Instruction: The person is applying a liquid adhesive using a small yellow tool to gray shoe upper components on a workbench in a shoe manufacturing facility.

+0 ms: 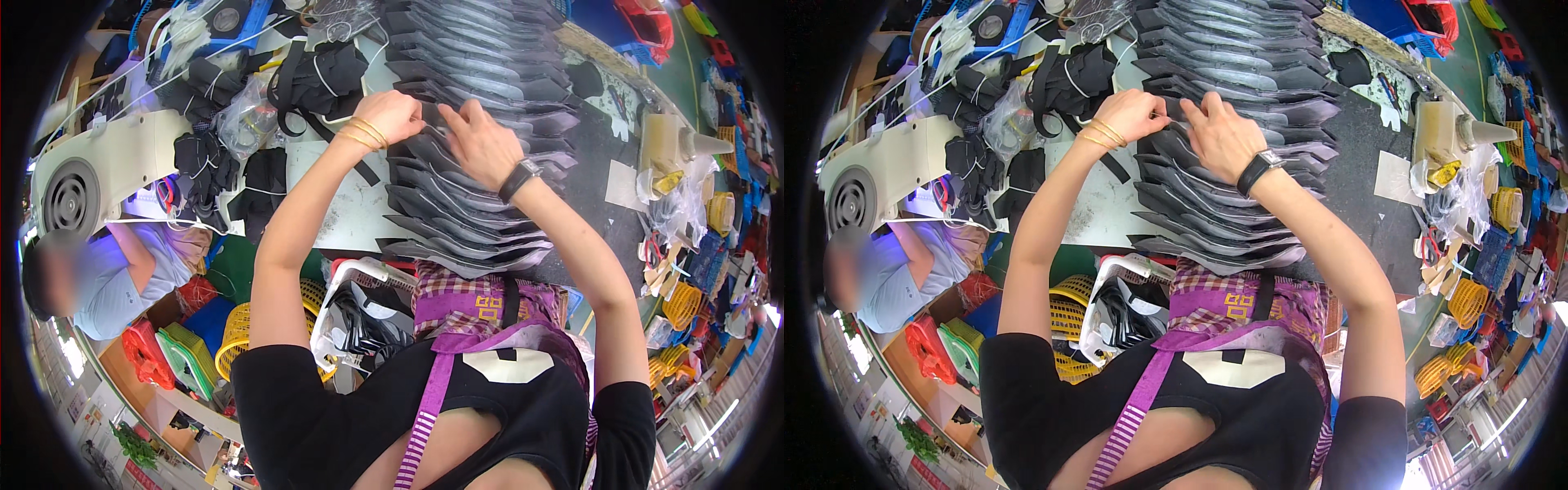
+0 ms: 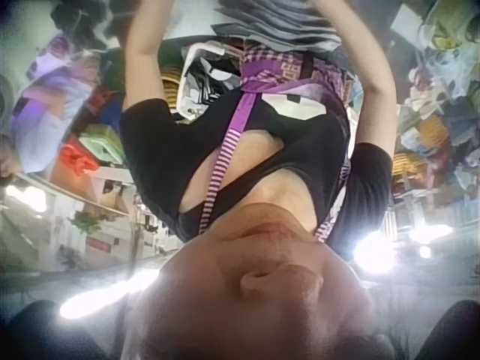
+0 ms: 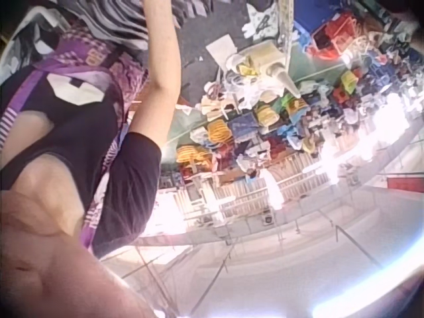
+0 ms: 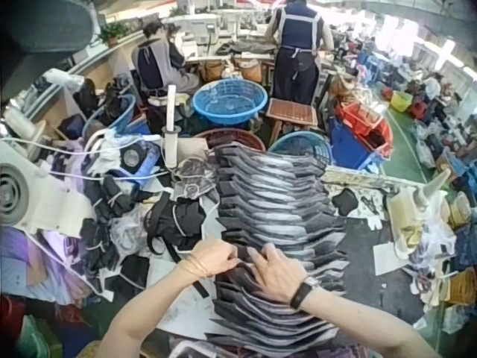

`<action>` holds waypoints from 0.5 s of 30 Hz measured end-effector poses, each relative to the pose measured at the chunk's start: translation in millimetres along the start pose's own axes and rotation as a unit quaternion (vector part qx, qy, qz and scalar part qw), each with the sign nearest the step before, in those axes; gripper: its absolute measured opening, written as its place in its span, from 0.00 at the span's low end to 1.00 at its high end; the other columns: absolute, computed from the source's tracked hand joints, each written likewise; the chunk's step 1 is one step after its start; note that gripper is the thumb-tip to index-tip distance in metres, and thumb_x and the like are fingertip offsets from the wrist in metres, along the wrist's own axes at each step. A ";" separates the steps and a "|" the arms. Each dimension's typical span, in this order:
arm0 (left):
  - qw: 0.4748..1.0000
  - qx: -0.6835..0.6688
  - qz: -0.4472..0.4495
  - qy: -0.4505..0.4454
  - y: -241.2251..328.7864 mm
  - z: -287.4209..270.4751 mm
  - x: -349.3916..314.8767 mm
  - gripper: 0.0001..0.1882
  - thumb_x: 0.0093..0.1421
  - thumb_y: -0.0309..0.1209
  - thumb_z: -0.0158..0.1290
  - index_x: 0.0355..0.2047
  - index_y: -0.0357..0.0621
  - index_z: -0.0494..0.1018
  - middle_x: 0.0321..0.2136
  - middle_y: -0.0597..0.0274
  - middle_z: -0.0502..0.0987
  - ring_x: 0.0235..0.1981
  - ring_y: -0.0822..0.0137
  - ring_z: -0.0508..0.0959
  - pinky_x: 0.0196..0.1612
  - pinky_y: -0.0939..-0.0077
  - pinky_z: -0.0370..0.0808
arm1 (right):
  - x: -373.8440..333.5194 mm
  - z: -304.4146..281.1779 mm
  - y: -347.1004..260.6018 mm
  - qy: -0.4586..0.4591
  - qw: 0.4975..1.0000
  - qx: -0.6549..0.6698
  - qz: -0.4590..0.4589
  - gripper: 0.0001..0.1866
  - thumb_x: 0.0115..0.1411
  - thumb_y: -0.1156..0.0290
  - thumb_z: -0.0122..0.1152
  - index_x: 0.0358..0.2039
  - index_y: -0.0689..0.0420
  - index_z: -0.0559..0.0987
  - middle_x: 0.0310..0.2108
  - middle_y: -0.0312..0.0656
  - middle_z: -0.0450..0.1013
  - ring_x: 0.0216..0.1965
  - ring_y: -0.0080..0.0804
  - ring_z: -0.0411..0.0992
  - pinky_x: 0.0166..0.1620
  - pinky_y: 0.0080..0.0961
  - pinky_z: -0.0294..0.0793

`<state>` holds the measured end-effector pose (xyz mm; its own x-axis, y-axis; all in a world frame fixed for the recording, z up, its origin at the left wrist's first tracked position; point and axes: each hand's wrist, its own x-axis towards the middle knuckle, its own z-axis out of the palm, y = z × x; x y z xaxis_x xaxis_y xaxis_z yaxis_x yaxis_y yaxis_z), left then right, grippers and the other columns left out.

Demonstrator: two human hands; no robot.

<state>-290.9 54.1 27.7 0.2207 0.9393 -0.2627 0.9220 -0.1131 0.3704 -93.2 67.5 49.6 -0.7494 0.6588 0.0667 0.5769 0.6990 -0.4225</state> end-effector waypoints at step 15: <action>0.966 -0.243 0.034 0.078 6.9 11.3 -14.8 0.09 0.52 0.34 0.51 0.30 0.42 0.75 0.17 0.61 0.73 0.20 0.69 0.72 0.24 0.75 0.67 | 12.1 6.7 12.1 0.022 0.990 0.117 0.071 0.10 0.53 0.67 0.56 0.31 0.60 0.72 0.31 0.44 0.69 0.31 0.41 0.71 0.31 0.35 0.70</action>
<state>-284.2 35.8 24.1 0.1890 0.9769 -0.0994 0.6400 -0.0458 0.7670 -97.5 82.1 39.2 -0.6490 0.7603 0.0282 0.5802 0.5186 -0.6280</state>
